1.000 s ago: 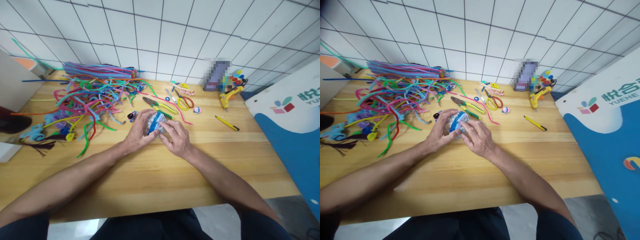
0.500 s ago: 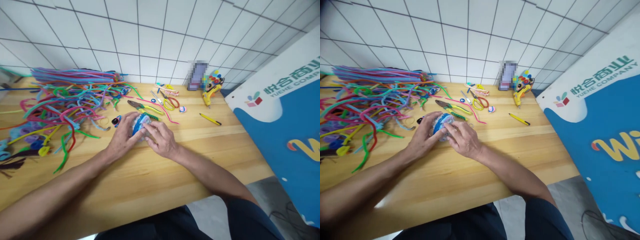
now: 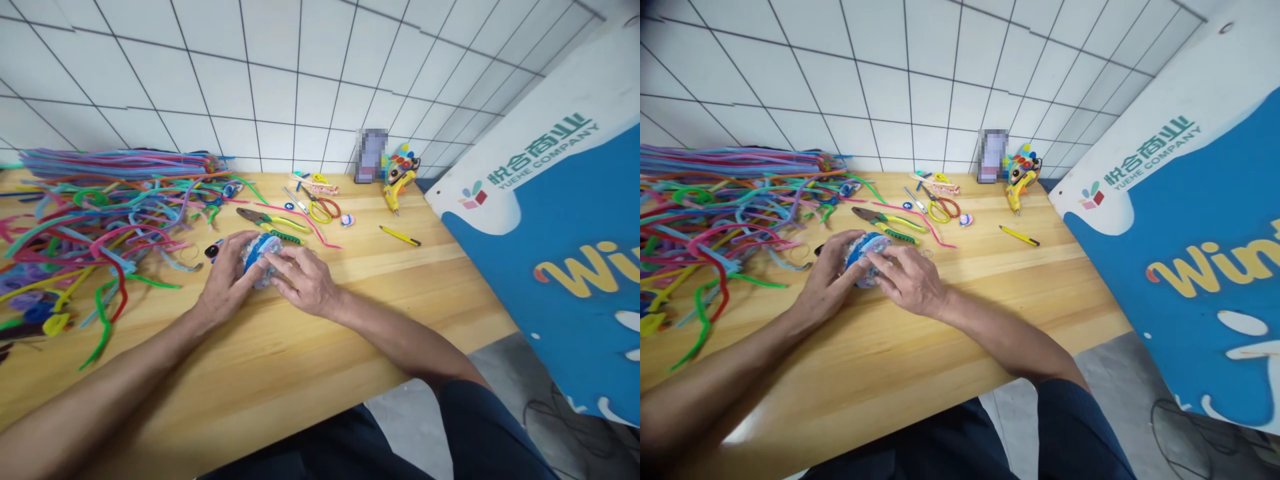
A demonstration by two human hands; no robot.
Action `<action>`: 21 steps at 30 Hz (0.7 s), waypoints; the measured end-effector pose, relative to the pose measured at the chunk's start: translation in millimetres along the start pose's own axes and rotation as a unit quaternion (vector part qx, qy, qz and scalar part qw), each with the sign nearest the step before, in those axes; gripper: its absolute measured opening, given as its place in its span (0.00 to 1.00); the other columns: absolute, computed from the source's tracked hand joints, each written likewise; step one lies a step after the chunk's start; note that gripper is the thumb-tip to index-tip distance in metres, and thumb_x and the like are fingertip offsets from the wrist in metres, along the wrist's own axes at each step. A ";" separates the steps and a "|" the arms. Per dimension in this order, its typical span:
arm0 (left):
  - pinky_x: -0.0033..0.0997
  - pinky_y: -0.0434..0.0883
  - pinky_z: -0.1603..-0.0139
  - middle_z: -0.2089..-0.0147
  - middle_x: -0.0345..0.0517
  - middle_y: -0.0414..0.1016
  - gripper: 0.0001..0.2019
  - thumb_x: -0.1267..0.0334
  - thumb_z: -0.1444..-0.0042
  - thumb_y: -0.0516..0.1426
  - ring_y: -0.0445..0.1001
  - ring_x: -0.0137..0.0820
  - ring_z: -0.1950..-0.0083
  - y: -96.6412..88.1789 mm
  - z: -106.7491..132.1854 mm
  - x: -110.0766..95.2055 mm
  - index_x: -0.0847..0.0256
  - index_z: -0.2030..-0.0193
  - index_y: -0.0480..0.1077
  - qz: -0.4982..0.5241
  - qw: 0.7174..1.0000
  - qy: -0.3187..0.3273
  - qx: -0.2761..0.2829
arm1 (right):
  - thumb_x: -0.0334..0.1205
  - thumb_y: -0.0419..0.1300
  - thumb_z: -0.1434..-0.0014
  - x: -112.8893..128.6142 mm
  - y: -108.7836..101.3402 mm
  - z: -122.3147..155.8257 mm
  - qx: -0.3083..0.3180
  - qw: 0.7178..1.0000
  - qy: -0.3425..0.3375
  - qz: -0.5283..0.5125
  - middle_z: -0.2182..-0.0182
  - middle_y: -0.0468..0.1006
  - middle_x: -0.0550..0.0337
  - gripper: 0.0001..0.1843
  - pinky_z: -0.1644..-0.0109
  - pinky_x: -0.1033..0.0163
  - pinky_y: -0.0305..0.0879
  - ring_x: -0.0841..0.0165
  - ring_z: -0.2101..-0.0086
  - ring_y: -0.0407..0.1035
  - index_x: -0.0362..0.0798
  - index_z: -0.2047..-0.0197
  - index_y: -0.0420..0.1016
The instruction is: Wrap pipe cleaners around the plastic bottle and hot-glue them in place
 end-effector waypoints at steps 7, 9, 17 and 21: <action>0.60 0.72 0.31 0.36 0.53 0.73 0.23 0.48 0.30 0.58 0.72 0.49 0.34 0.7 5.0 3.5 0.51 0.33 0.66 0.003 0.999 0.013 -0.039 | 0.39 0.58 0.27 -9.8 -16.6 -10.2 -0.003 0.998 0.017 -0.066 0.51 0.85 0.51 0.16 0.41 0.58 0.77 0.65 0.48 0.79 0.48 0.40 0.79; 0.60 0.72 0.31 0.35 0.52 0.73 0.23 0.49 0.30 0.58 0.72 0.48 0.34 0.9 6.4 5.0 0.50 0.33 0.65 0.003 0.999 0.018 -0.047 | 0.40 0.58 0.27 -26.6 -31.3 -16.9 -0.026 0.998 0.044 -0.044 0.51 0.86 0.52 0.15 0.42 0.57 0.77 0.65 0.49 0.79 0.49 0.41 0.79; 0.60 0.73 0.31 0.35 0.50 0.71 0.23 0.53 0.30 0.59 0.72 0.48 0.33 3.6 6.7 5.6 0.47 0.31 0.63 0.009 0.998 0.039 -0.045 | 0.43 0.59 0.32 -229.5 -138.4 -23.6 -0.118 0.924 0.330 0.151 0.50 0.83 0.49 0.14 0.41 0.51 0.72 0.60 0.52 0.77 0.47 0.49 0.79; 0.59 0.72 0.31 0.34 0.50 0.70 0.24 0.55 0.30 0.59 0.71 0.49 0.32 4.4 5.7 3.2 0.46 0.30 0.62 0.012 0.998 0.046 -0.039 | 0.44 0.63 0.35 -325.6 -175.6 0.3 -0.100 0.800 0.547 0.225 0.42 0.79 0.40 0.22 0.35 0.47 0.65 0.54 0.43 0.73 0.41 0.42 0.75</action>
Point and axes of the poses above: each hand's wrist, its own z-axis away from the middle knuckle, its own y-axis out of the palm, x = y × z, the point moved 6 cm from there along -z, towards the middle knuckle
